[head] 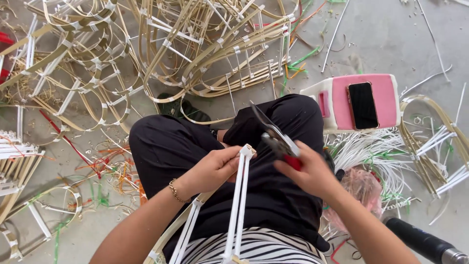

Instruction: Assembling and taping bamboo frame components to create furniture structures.

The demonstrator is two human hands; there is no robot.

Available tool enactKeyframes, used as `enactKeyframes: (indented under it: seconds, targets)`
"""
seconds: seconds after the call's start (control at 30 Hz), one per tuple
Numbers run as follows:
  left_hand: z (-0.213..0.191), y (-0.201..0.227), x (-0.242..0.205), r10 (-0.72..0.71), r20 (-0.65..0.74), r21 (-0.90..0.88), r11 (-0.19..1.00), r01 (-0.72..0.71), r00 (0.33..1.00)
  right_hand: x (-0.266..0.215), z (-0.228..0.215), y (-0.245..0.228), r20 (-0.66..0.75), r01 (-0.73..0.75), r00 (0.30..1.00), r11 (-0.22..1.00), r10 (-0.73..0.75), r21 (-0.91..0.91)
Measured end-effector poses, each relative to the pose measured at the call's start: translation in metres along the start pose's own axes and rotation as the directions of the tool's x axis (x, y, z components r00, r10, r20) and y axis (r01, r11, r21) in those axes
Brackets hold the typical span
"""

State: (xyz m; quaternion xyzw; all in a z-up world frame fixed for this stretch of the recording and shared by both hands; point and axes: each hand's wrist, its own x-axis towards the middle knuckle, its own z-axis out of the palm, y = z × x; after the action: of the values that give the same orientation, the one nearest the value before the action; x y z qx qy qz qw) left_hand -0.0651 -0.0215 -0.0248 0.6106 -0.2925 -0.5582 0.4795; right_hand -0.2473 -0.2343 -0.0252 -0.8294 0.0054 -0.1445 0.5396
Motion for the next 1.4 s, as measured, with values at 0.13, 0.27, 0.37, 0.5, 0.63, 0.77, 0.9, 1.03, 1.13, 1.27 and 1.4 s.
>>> enactKeyframes:
  seconds: [0.13, 0.27, 0.37, 0.5, 0.63, 0.77, 0.9, 1.03, 1.13, 1.27, 1.4]
  targets:
    - [-0.007, -0.020, 0.001, 0.062, 0.082, -0.203, 0.978, -0.045, 0.995, -0.047, -0.017, 0.010, -0.061, -0.472, 0.814, 0.597, 0.578, -0.649]
    - [-0.005, -0.016, 0.000, 0.063, 0.085, -0.241, 0.970, -0.040, 0.994, -0.104, -0.008, 0.037, -0.086, -0.429, 0.824, 0.519, 0.560, -0.739]
    - [-0.003, -0.015, 0.001, 0.064, 0.089, -0.268, 0.963, -0.039, 0.994, -0.120, -0.010, 0.027, -0.068, -0.345, 0.915, 0.686, 0.397, -0.641]
    - [-0.003, -0.016, 0.002, 0.043, 0.102, -0.276, 0.961, -0.013, 0.994, -0.114, -0.021, 0.019, -0.050, -0.450, 0.835, 0.628, 0.549, -0.635]
    - [-0.001, -0.002, -0.004, 0.081, 0.070, -0.243, 0.968, -0.062, 0.994, -0.130, -0.036, 0.048, 0.039, -0.092, 0.968, 0.491, 0.249, -0.866]
    - [0.006, 0.003, -0.008, 0.089, 0.095, -0.207, 0.976, -0.068, 0.991, -0.082, -0.035, -0.001, 0.198, -0.750, 0.508, 0.544, 0.838, -0.376]
    - [0.021, 0.007, -0.004, -0.030, 0.129, -0.182, 0.982, 0.053, 0.991, -0.072, -0.027, -0.015, 0.408, -0.953, 0.290, 0.300, 0.865, 0.041]
    - [0.030, 0.012, 0.003, -0.094, 0.137, -0.104, 0.989, 0.108, 0.986, -0.052, -0.023, -0.036, 0.385, -0.649, 0.705, 0.761, 0.595, 0.013]
    - [0.032, 0.014, 0.005, -0.137, 0.101, -0.040, 0.989, 0.142, 0.985, -0.042, -0.021, -0.047, 0.402, -0.610, 0.712, 0.790, 0.576, -0.052]
    - [0.036, 0.010, 0.009, -0.138, 0.070, 0.023, 0.990, 0.137, 0.988, -0.040, -0.020, -0.051, 0.395, -0.684, 0.617, 0.712, 0.680, -0.157]
    - [0.039, 0.011, 0.009, -0.157, 0.046, 0.062, 0.986, 0.154, 0.987, -0.044, -0.020, -0.049, 0.376, -0.657, 0.650, 0.737, 0.660, -0.157]
